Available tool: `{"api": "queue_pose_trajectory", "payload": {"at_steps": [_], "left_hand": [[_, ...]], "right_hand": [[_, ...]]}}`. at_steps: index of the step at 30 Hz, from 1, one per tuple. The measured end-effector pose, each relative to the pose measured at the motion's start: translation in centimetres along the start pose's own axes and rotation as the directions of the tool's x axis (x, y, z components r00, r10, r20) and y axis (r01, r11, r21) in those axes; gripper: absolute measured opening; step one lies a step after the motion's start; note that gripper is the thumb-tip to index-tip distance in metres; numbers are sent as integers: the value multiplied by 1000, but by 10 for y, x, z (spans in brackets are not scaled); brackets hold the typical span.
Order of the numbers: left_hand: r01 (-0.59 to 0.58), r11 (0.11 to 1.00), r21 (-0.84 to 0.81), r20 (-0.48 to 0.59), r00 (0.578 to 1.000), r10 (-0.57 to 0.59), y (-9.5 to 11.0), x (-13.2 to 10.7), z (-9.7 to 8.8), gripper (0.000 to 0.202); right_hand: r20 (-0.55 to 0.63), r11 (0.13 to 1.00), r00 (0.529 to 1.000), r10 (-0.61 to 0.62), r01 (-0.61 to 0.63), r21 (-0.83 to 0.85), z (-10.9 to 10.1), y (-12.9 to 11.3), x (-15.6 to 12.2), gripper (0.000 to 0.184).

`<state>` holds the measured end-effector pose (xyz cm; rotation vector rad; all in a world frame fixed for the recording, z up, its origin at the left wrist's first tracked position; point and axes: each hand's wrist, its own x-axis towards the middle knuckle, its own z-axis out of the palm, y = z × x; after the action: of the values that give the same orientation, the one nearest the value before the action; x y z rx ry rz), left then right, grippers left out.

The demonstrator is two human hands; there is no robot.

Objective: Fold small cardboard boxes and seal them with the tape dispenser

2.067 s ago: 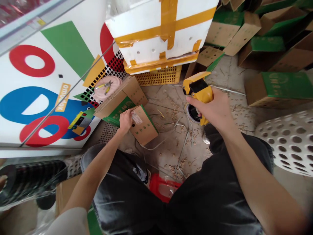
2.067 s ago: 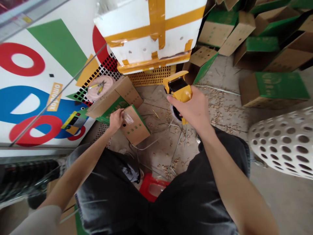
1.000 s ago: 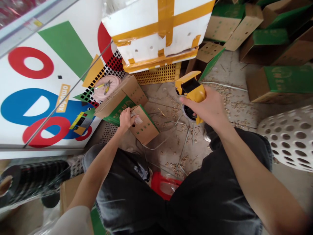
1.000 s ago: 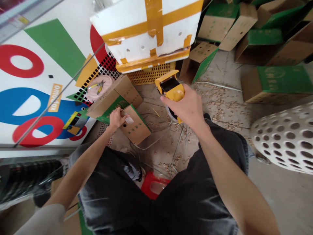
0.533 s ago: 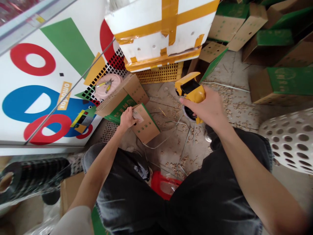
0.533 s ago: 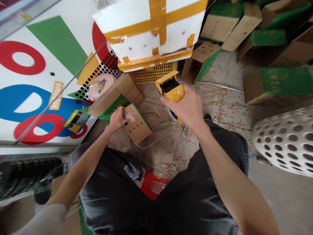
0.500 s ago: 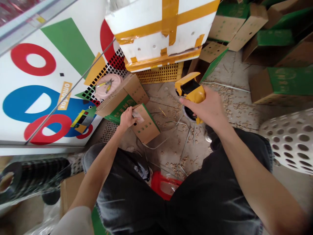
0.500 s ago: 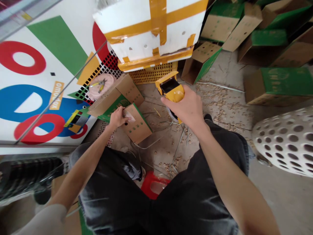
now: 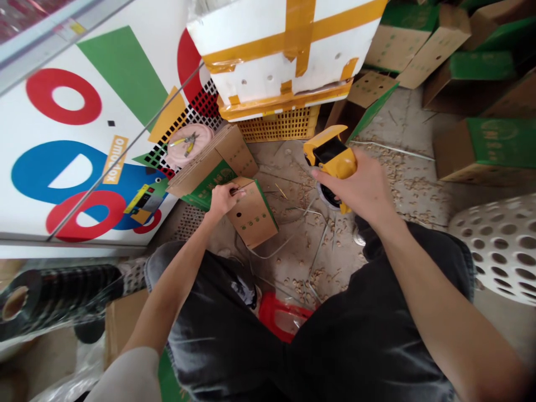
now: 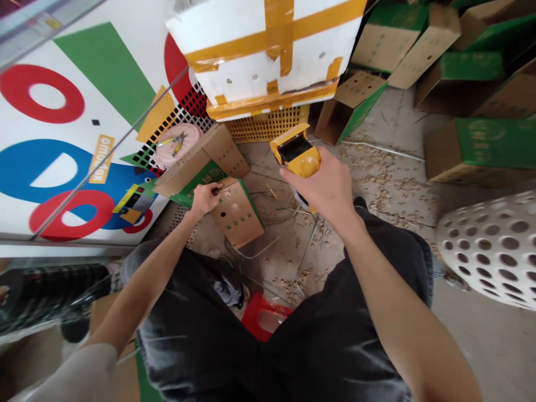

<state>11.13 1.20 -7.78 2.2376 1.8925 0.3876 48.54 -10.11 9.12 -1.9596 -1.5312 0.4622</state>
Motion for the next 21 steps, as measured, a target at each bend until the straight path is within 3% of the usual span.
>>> {"api": "queue_pose_trajectory", "payload": {"at_steps": [9,21], "left_hand": [[109,992,-59,24,994,-108,-23,11,-9,32],[3,1000,-22,138,990,0,-33,8,-16,46]], "right_hand": [[-18,1000,1000,-19,19,-7,5,4,1,54],[30,1000,999,-20,21,-24,9,-2,0,52]]}}
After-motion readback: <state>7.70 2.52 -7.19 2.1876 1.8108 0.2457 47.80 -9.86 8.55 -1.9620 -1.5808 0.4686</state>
